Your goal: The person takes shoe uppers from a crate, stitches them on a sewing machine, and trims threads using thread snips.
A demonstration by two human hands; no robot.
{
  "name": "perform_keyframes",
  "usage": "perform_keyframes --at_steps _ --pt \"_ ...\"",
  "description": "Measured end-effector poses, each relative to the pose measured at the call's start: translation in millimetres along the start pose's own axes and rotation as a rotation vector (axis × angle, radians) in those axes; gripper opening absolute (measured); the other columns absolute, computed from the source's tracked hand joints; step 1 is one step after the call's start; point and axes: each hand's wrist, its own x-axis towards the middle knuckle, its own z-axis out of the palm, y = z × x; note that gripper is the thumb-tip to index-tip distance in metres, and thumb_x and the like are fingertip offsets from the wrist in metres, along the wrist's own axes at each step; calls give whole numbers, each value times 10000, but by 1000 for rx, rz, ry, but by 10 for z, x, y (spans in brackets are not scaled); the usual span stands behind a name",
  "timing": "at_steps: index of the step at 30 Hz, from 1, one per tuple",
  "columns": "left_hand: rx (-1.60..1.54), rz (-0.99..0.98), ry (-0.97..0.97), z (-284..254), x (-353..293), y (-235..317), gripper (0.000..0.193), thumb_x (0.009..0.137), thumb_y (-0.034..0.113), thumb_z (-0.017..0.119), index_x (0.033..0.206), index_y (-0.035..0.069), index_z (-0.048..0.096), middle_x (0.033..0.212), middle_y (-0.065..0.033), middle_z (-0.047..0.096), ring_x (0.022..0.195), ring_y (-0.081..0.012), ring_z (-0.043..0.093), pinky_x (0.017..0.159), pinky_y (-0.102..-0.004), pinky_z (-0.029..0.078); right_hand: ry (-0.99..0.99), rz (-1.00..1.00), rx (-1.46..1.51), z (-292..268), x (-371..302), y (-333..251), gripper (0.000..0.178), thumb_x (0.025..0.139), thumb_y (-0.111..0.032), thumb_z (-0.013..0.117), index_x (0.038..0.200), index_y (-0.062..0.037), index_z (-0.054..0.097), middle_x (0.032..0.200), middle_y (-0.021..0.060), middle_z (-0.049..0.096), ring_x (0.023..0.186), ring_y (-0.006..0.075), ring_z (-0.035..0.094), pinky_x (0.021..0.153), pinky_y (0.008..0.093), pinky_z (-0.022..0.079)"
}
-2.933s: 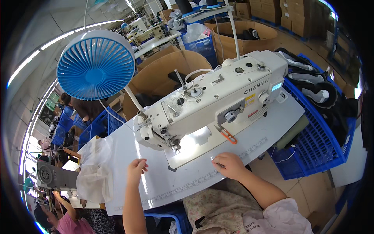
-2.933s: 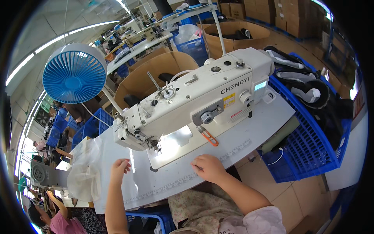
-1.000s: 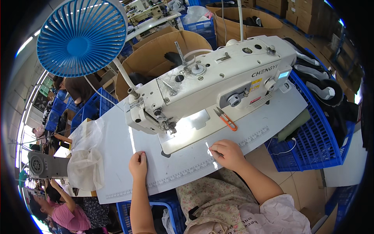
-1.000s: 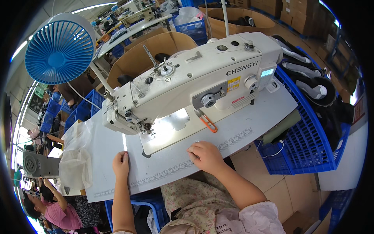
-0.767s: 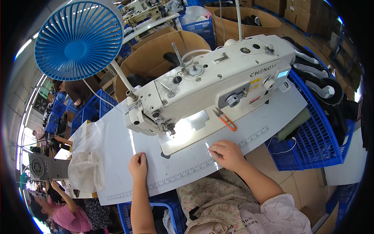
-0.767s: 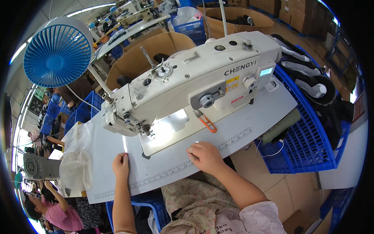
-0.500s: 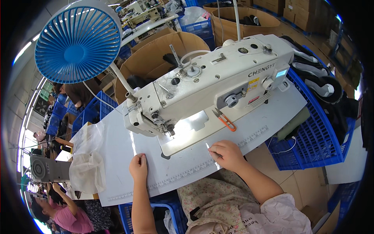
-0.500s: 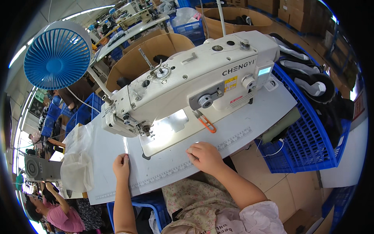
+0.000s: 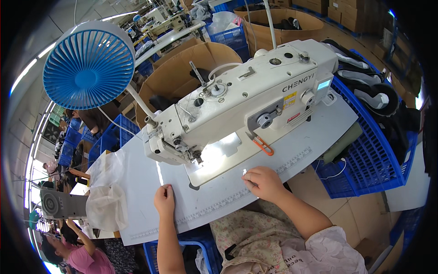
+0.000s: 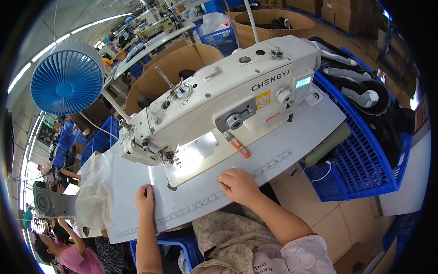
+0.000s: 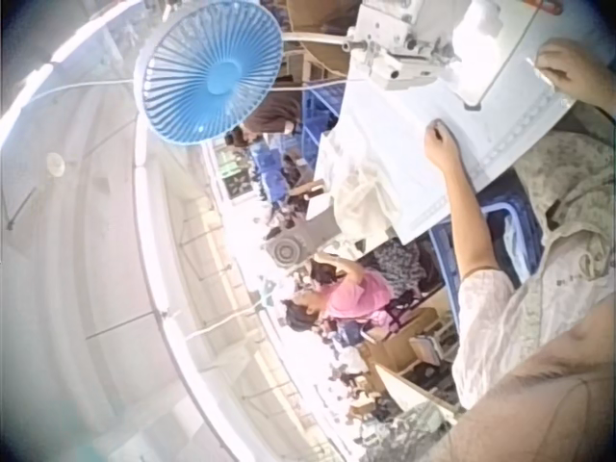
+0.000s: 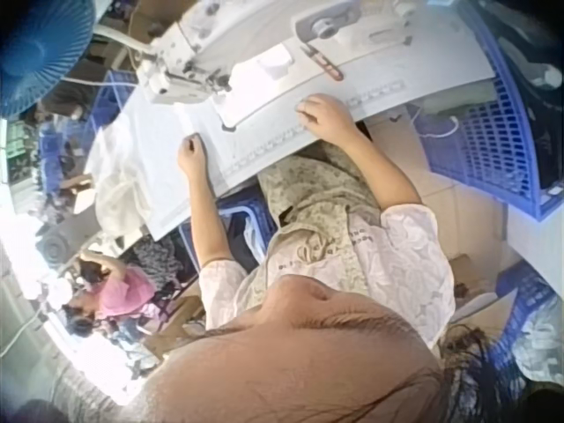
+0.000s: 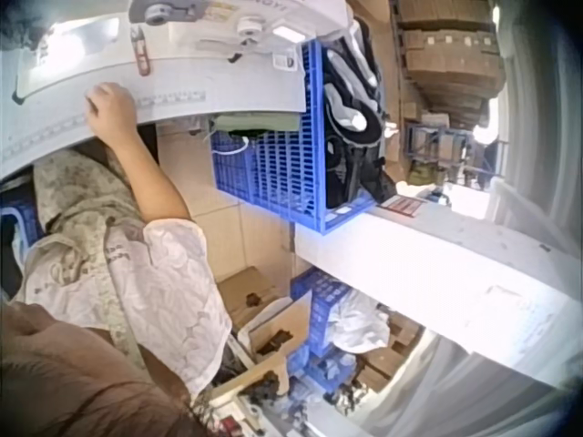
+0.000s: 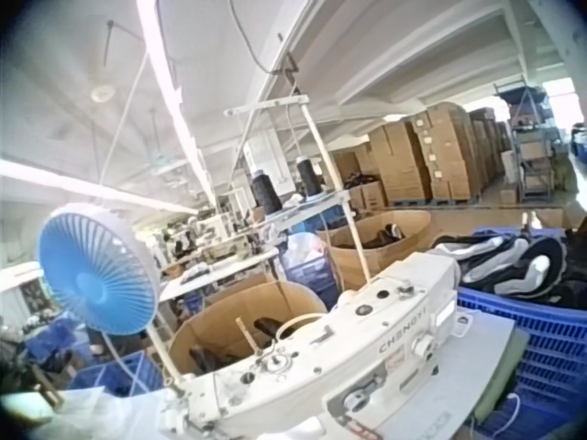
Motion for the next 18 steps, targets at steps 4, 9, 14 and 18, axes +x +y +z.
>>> perform_keyframes --at_steps 4,9,14,18 --pt "-7 -17 -13 5 2 -31 122 882 145 636 920 51 703 776 -85 666 691 -197 613 666 -314 486 -3 -6 -1 13 -12 14 74 777 -84 680 843 -49 684 843 72 670 757 278 637 664 393 516" --pt "-3 -22 -5 8 -7 10 118 880 144 640 916 51 703 762 -80 660 679 -188 609 662 -310 484 -5 -4 -3 16 -18 21 74 779 -89 682 843 -51 684 834 68 668 759 277 637 662 394 516" --pt "-9 -27 -1 10 -10 7 117 880 149 643 907 52 703 750 -77 657 669 -184 609 660 -308 484 -6 3 -7 30 -25 32 68 781 -95 682 835 -54 680 826 65 664 759 279 634 662 396 513" --pt "-70 14 39 -46 11 135 124 885 140 646 910 26 686 729 -63 636 646 -147 566 629 -283 460 -35 20 1 -4 8 -4 68 783 -97 679 837 -56 675 825 66 663 769 285 632 663 398 511"
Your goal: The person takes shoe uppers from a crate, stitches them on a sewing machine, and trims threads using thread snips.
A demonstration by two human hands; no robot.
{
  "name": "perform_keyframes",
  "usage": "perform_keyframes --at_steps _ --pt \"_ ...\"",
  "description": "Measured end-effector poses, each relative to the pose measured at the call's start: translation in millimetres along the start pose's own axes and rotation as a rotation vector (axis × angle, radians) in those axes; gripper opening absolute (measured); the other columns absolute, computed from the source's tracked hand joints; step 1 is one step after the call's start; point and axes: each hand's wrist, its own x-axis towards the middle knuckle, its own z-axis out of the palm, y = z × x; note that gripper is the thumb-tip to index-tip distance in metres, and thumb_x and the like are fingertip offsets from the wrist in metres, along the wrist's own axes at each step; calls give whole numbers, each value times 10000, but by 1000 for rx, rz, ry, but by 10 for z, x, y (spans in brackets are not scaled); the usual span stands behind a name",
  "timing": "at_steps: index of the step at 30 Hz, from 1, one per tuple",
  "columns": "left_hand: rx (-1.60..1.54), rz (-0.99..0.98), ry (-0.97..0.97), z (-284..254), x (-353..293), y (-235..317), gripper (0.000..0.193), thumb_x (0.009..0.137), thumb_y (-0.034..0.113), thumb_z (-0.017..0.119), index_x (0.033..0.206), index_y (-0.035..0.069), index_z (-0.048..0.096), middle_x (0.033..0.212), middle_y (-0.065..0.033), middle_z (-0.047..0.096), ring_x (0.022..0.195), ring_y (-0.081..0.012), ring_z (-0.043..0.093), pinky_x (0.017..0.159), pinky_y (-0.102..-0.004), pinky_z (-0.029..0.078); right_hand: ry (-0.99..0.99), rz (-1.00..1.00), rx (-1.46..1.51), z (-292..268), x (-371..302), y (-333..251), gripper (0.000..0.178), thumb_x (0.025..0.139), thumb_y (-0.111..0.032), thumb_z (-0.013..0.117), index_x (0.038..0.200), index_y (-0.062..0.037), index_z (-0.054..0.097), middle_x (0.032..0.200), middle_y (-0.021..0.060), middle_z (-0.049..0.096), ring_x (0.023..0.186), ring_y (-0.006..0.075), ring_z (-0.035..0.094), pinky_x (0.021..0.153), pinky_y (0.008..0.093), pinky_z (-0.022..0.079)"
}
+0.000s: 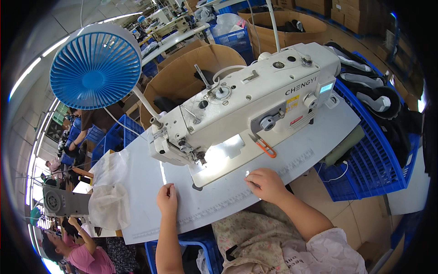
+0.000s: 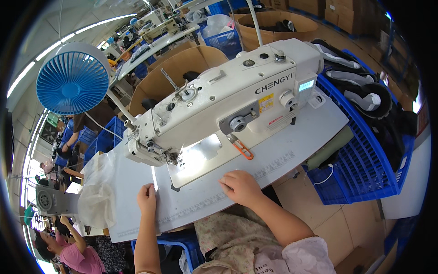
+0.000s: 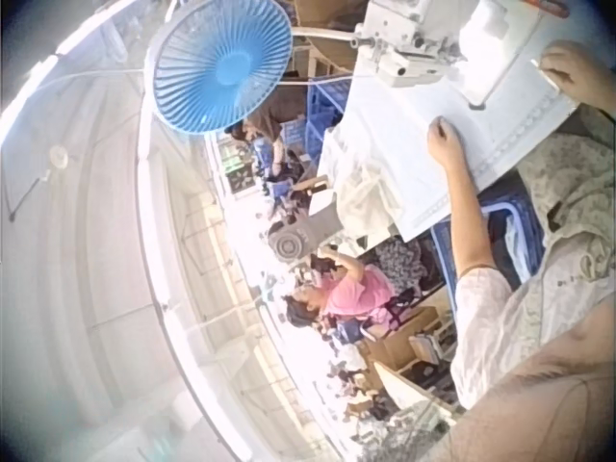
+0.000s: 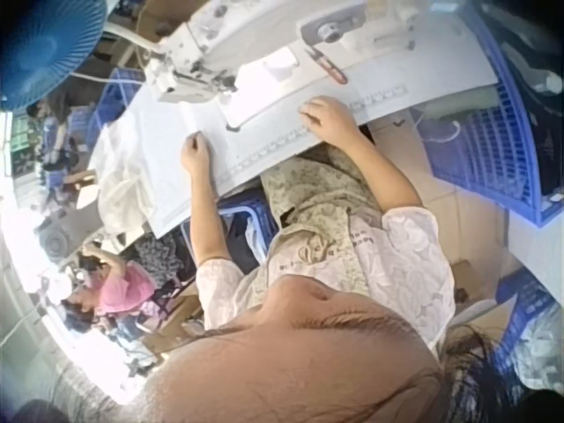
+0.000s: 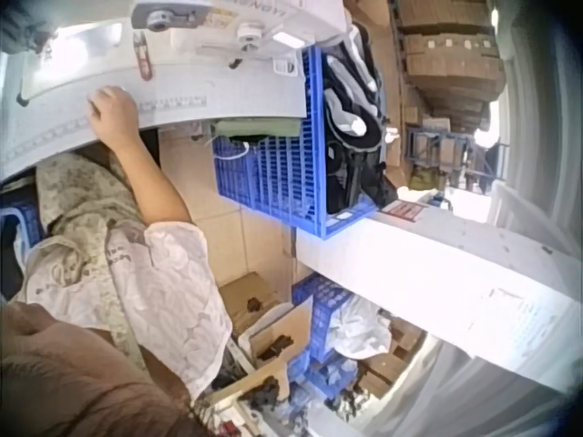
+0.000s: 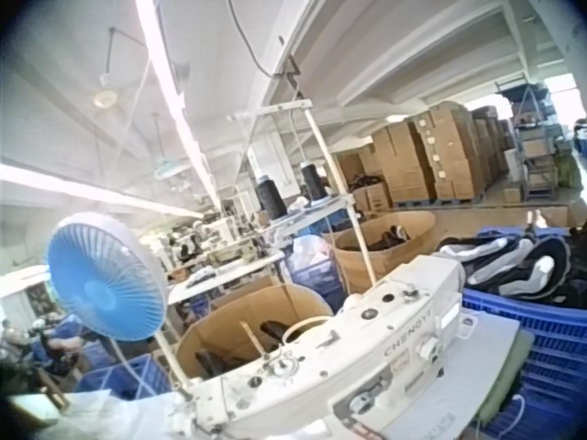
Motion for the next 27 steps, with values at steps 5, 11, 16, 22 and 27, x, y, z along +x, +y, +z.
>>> perform_keyframes --at_steps 5,11,16,22,27 --pt "-215 114 152 -150 14 651 90 898 88 636 932 6 646 752 -36 602 682 -100 534 620 -264 438 24 -35 10 18 -4 24 80 776 -84 683 852 -57 679 837 68 668 772 284 633 667 392 509" --pt "-185 594 374 -318 85 1694 179 732 -6 757 863 47 646 726 -73 581 590 -158 535 546 -266 434 -12 -36 12 -125 210 -149 96 784 -80 671 880 -71 675 847 74 654 792 286 627 664 394 503" --pt "-87 426 340 -82 57 1906 164 750 69 768 905 71 716 562 -33 534 461 -156 503 459 -284 411 171 -381 -107 -518 1194 -892 129 782 -79 668 909 -98 677 770 61 587 727 265 603 600 386 487" --pt "-100 253 445 276 25 2030 260 810 124 742 1049 27 713 556 -44 590 450 -124 523 477 -258 428 -6 -487 -344 -552 1880 -982 165 762 -115 701 927 -122 709 751 19 568 716 220 589 576 367 472" --pt "-55 270 531 342 83 2063 246 787 122 748 1018 46 713 532 -25 577 426 -170 533 445 -281 435 -72 -492 -347 -562 1965 -944 100 775 -150 699 872 -123 701 727 23 569 705 225 596 575 373 468"
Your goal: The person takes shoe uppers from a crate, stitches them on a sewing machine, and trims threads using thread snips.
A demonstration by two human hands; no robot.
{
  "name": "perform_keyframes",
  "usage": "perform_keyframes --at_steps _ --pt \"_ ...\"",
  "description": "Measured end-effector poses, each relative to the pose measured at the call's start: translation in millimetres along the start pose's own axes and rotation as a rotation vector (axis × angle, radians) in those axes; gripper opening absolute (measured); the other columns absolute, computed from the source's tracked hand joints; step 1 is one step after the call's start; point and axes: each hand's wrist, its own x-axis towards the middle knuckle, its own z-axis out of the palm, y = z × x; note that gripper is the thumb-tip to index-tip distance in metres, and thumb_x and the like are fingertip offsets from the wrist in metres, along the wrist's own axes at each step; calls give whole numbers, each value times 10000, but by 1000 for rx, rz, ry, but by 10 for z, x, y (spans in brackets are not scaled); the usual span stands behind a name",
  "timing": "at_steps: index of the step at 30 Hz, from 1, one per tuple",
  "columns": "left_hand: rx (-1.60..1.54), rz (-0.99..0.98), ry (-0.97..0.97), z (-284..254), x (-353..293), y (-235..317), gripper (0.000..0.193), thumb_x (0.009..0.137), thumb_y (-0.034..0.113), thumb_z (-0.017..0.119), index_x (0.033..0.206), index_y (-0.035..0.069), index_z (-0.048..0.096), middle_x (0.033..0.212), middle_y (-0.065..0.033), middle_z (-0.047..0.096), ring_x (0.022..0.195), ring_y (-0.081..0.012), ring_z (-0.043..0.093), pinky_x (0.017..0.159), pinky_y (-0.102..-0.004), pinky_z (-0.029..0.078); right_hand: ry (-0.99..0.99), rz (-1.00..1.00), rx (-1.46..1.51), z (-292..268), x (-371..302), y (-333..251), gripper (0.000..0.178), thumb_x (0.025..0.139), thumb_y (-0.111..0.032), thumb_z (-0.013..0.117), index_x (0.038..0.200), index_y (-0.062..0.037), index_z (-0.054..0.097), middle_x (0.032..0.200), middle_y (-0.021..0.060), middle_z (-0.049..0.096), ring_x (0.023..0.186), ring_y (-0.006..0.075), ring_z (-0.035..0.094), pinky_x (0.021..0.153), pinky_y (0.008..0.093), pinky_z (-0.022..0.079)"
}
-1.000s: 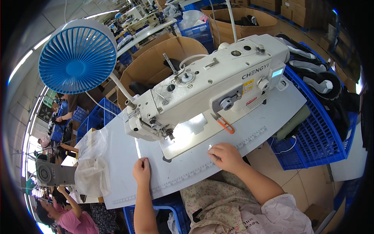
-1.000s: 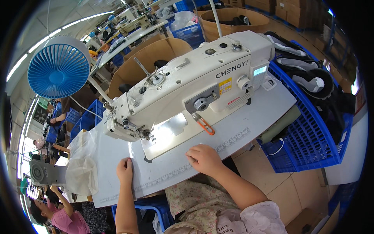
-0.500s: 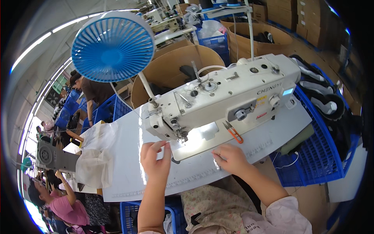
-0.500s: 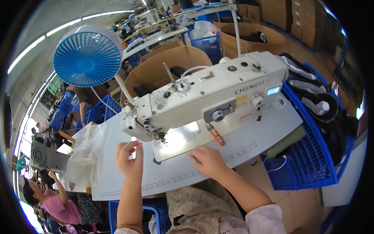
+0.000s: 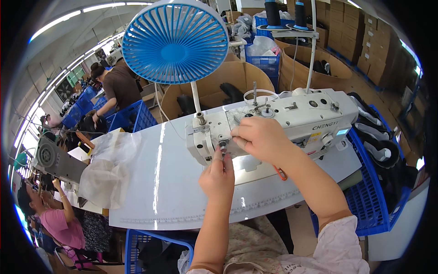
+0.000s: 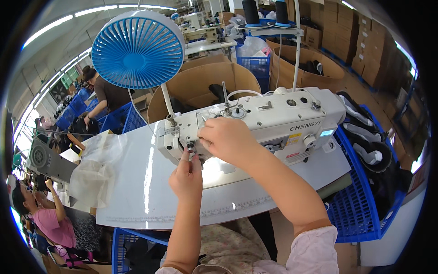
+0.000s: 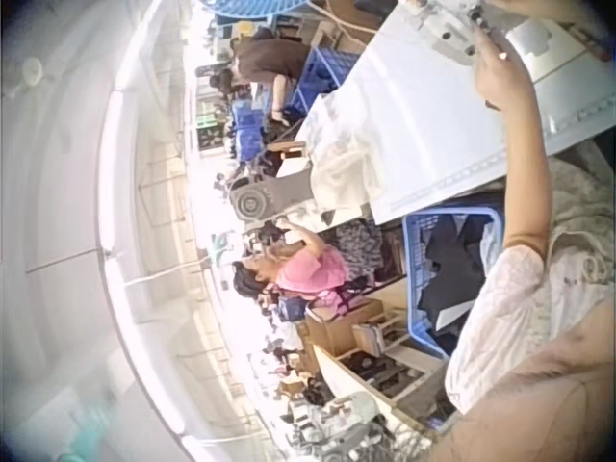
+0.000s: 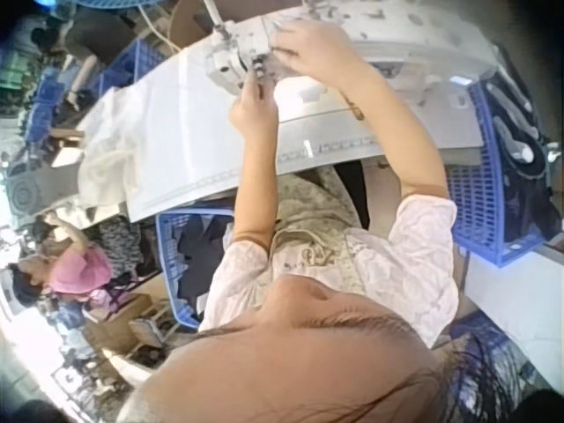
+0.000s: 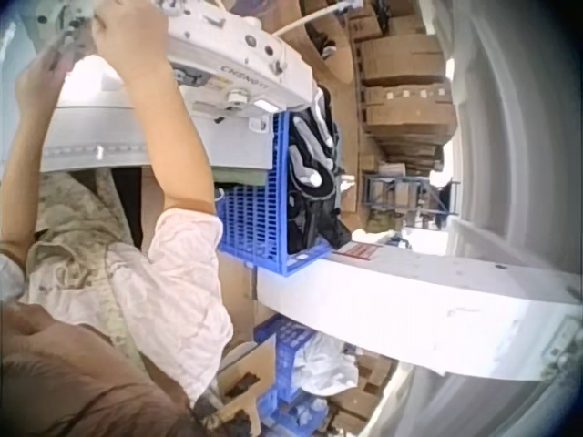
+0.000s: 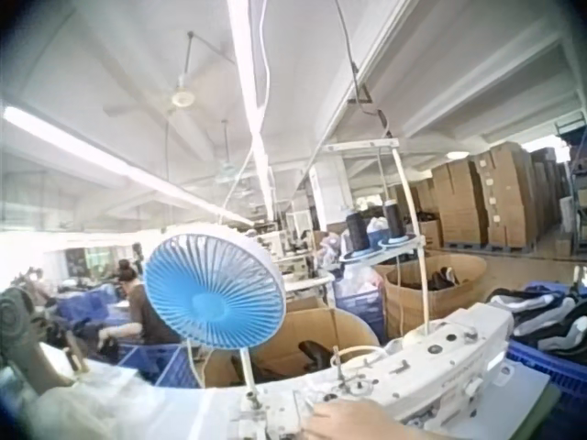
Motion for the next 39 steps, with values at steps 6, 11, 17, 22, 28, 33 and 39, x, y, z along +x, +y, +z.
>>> perform_keyframes --at_steps 6,11,17,22,28,33,39 --pt "-83 41 73 -63 -30 -107 177 751 87 771 916 80 708 598 -28 604 480 -175 556 468 -285 442 2 -32 120 -16 41 21 59 776 -172 715 800 -121 696 679 17 573 676 226 592 560 367 454" --pt "-23 60 21 -213 128 35 197 725 108 787 908 82 717 874 -79 616 840 -225 586 732 -323 484 2 31 146 -56 13 35 78 761 -185 717 748 -116 682 690 17 593 709 232 608 601 366 478" --pt "239 268 138 -201 249 13 226 707 145 790 925 155 727 1339 -123 470 1301 -383 323 1041 -463 326 47 -8 184 -18 -11 35 74 752 -189 721 757 -122 692 696 11 594 713 228 608 603 373 479" --pt "308 390 24 -307 372 -7 206 705 157 764 906 146 721 1412 -128 465 1369 -398 278 1080 -481 263 71 -14 150 -14 -36 39 73 748 -205 724 756 -137 699 697 6 586 719 223 608 605 373 480" --pt "410 489 -207 -451 615 143 190 664 148 759 835 100 691 1439 -129 459 1394 -369 287 1090 -529 228 93 3 142 14 -47 42 84 743 -228 726 752 -149 699 699 1 578 726 219 607 617 372 481" --pt "451 579 -200 -424 697 105 145 708 131 692 636 85 574 1389 -107 526 1375 -320 355 1101 -484 241 107 0 135 30 -48 49 86 744 -231 721 750 -148 696 708 -2 582 735 219 607 630 372 481" --pt "393 610 -296 -511 812 168 114 710 106 691 652 61 605 1348 -120 549 1374 -335 352 1099 -519 247 92 19 149 33 -61 57 67 747 -215 709 746 -149 701 716 -1 581 755 220 608 639 370 486"
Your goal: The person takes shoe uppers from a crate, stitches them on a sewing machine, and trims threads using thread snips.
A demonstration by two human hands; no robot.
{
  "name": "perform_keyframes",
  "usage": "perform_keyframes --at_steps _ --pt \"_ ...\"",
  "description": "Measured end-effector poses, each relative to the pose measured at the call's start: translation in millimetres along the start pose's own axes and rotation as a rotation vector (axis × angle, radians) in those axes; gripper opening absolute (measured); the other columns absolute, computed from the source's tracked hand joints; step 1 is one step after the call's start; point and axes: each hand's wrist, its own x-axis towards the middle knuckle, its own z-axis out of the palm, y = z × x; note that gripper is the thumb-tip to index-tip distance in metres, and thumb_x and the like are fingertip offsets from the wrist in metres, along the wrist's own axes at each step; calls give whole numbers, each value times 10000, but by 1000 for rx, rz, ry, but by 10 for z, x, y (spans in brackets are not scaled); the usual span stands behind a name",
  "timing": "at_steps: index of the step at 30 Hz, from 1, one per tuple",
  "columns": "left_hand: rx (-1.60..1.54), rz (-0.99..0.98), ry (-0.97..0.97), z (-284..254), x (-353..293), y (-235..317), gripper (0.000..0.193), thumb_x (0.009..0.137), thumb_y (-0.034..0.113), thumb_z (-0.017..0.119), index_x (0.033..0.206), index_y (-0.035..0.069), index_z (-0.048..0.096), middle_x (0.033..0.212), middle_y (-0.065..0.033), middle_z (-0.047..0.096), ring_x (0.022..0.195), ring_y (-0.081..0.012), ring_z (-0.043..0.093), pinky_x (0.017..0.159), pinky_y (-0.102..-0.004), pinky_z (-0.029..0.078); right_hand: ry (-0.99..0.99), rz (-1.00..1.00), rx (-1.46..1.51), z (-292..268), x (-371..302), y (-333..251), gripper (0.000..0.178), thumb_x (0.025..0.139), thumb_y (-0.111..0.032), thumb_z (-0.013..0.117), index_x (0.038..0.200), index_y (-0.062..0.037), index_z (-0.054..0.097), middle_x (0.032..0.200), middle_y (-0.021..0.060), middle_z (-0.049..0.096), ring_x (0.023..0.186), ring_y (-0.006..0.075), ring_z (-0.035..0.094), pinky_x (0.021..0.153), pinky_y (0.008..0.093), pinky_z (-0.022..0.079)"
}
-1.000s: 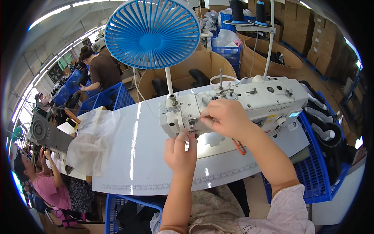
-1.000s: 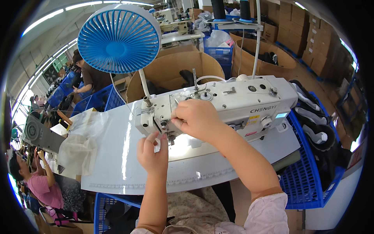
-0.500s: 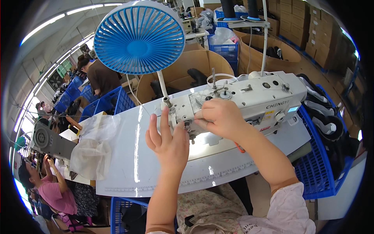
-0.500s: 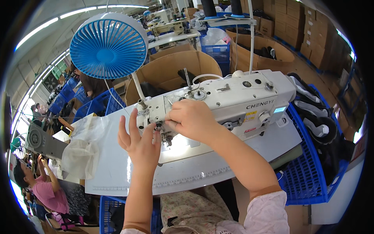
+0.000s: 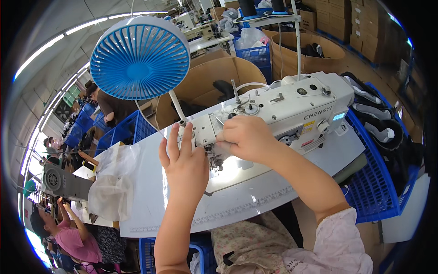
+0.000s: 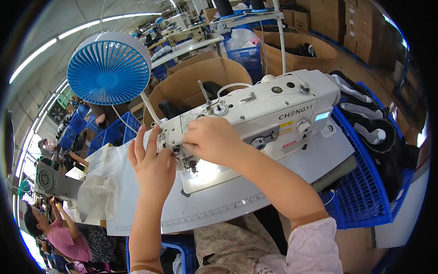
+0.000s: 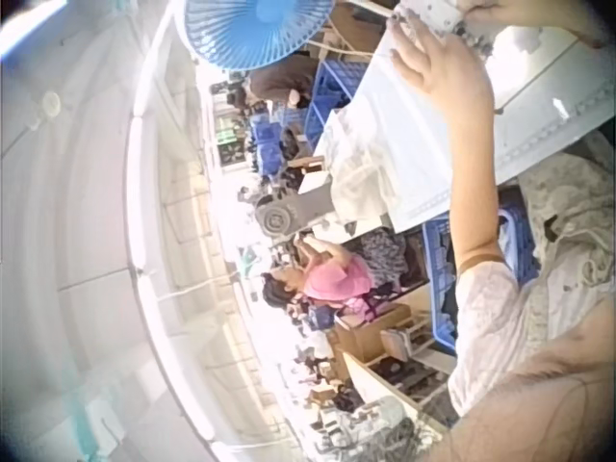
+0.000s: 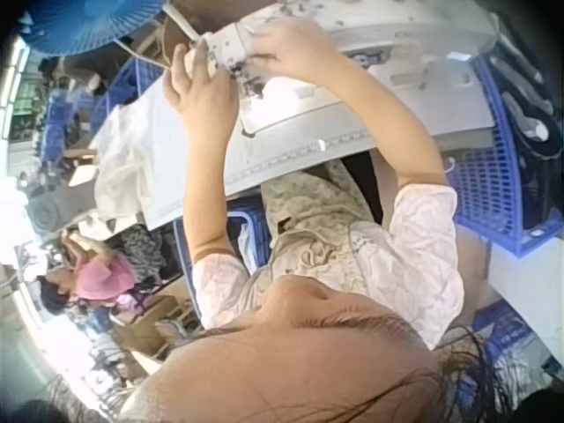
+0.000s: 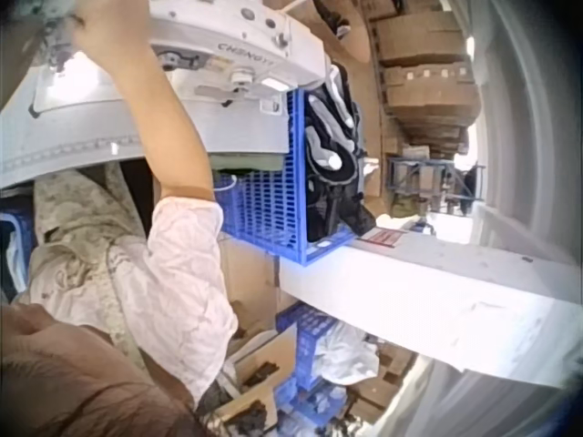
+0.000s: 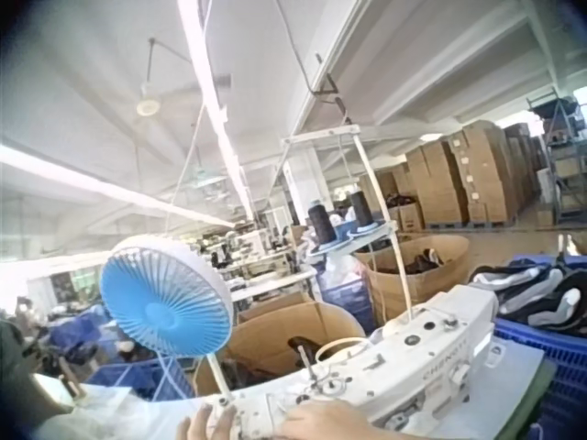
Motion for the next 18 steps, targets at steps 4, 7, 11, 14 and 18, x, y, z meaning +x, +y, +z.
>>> perform_keyframes --at_steps 4,7,11,14,18 --pt "-7 -19 -57 -50 27 11 54 686 93 707 712 68 667 1322 -120 557 1355 -355 359 1104 -539 242 17 -2 -10 26 -13 -3 55 737 -201 712 746 -147 703 716 0 581 757 220 609 640 373 490" --pt "-19 -9 -122 -107 89 17 94 729 99 680 679 34 632 1313 -179 554 1365 -356 354 1112 -563 225 31 0 -5 31 -16 -1 50 730 -191 715 742 -145 701 717 1 585 754 219 611 637 372 491" --pt "-3 17 -148 -114 132 -2 92 731 100 675 688 26 642 1286 -185 569 1353 -356 367 1109 -567 230 49 1 3 31 -12 -4 48 723 -182 714 730 -137 697 713 2 592 743 218 613 626 366 491" --pt "-30 10 -158 -98 123 -38 93 727 103 674 692 21 648 1254 -186 587 1335 -353 386 1107 -563 237 57 2 9 65 0 -6 48 723 -179 712 723 -134 693 710 2 594 741 218 614 622 366 491" --pt "-61 6 -146 -59 135 -27 89 718 87 671 695 6 645 1231 -200 596 1317 -353 404 1112 -548 248 62 4 3 41 -4 -10 51 722 -181 711 720 -134 691 712 -2 598 740 214 615 621 365 492"
